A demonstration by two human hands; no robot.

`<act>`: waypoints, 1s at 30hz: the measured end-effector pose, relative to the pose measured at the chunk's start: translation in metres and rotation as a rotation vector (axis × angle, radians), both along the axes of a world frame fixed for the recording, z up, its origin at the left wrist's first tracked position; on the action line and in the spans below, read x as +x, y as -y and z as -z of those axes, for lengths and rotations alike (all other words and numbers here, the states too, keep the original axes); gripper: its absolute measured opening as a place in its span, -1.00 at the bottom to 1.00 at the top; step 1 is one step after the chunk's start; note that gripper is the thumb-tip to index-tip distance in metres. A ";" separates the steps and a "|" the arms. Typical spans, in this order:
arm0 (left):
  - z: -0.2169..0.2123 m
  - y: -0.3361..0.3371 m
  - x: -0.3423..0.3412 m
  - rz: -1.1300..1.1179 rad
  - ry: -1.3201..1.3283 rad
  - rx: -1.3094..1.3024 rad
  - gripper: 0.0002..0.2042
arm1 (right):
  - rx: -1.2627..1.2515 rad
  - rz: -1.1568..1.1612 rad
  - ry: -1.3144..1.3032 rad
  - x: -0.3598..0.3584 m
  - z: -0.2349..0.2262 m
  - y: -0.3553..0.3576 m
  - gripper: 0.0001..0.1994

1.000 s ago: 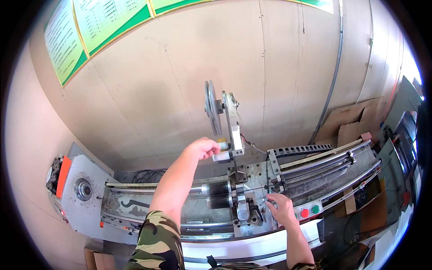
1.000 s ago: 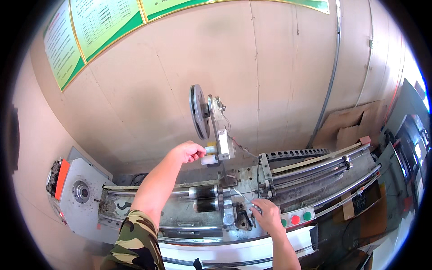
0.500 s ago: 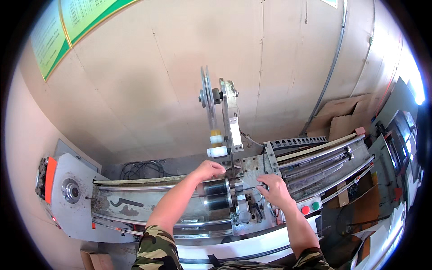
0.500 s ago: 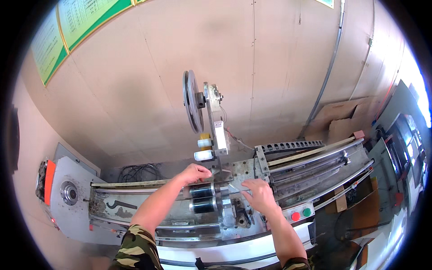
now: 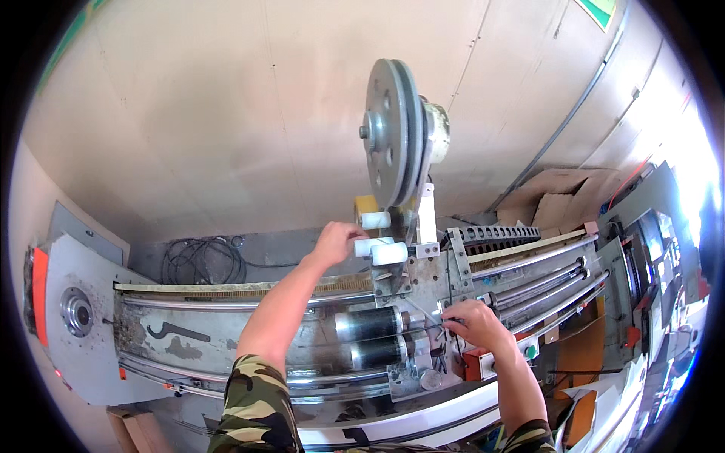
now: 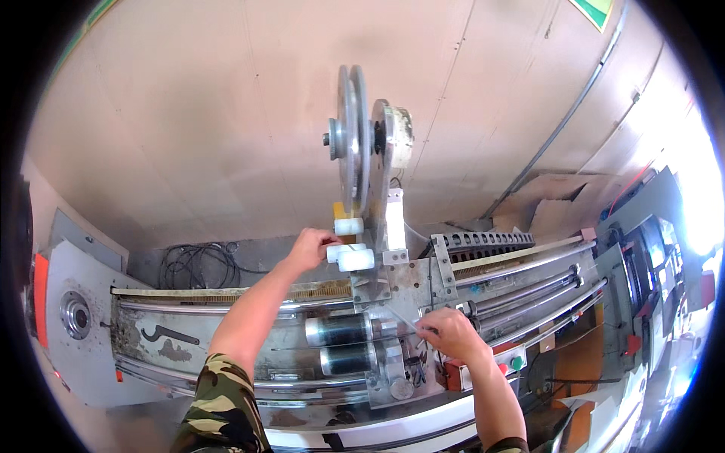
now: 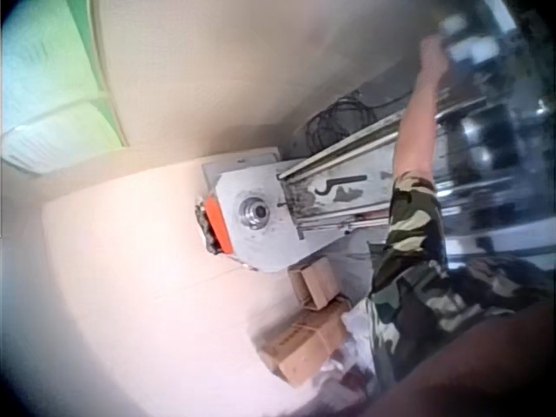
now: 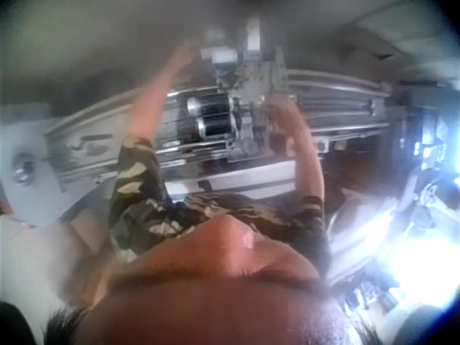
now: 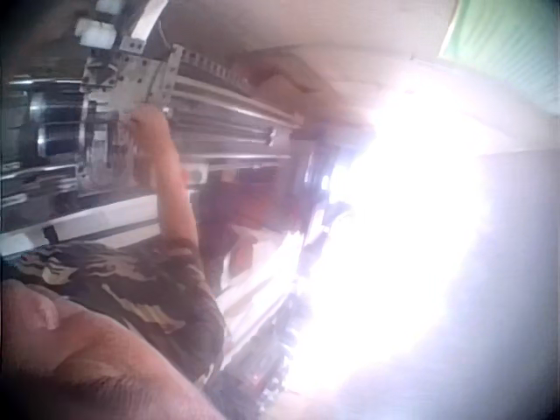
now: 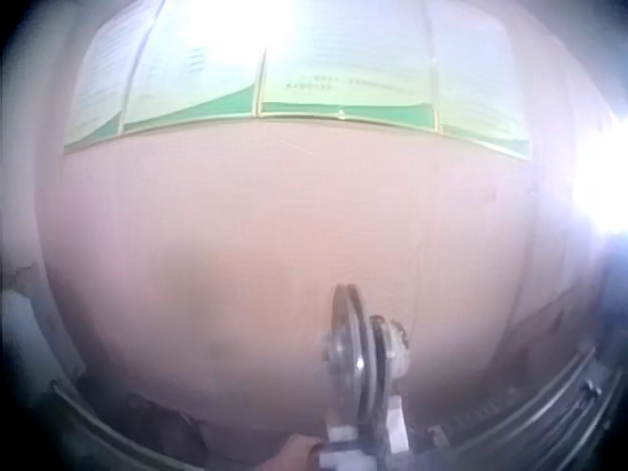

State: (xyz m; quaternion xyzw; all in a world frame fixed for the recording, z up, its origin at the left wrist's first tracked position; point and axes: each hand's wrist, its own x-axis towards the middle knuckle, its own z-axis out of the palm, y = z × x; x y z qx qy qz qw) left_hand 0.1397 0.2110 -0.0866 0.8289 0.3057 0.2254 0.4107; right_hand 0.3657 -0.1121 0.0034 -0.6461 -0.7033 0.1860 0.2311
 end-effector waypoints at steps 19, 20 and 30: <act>0.055 0.186 -0.068 0.001 0.608 -1.376 -0.71 | -0.477 0.101 -0.011 -0.024 -0.111 0.148 -0.86; 0.054 0.191 -0.069 -0.027 0.623 -1.351 -0.70 | -0.475 0.095 0.009 -0.024 -0.108 0.157 -0.86; 0.000 0.197 -0.128 -0.218 0.107 -0.869 -0.78 | -0.248 -0.033 -0.043 -0.046 -0.075 0.178 -0.82</act>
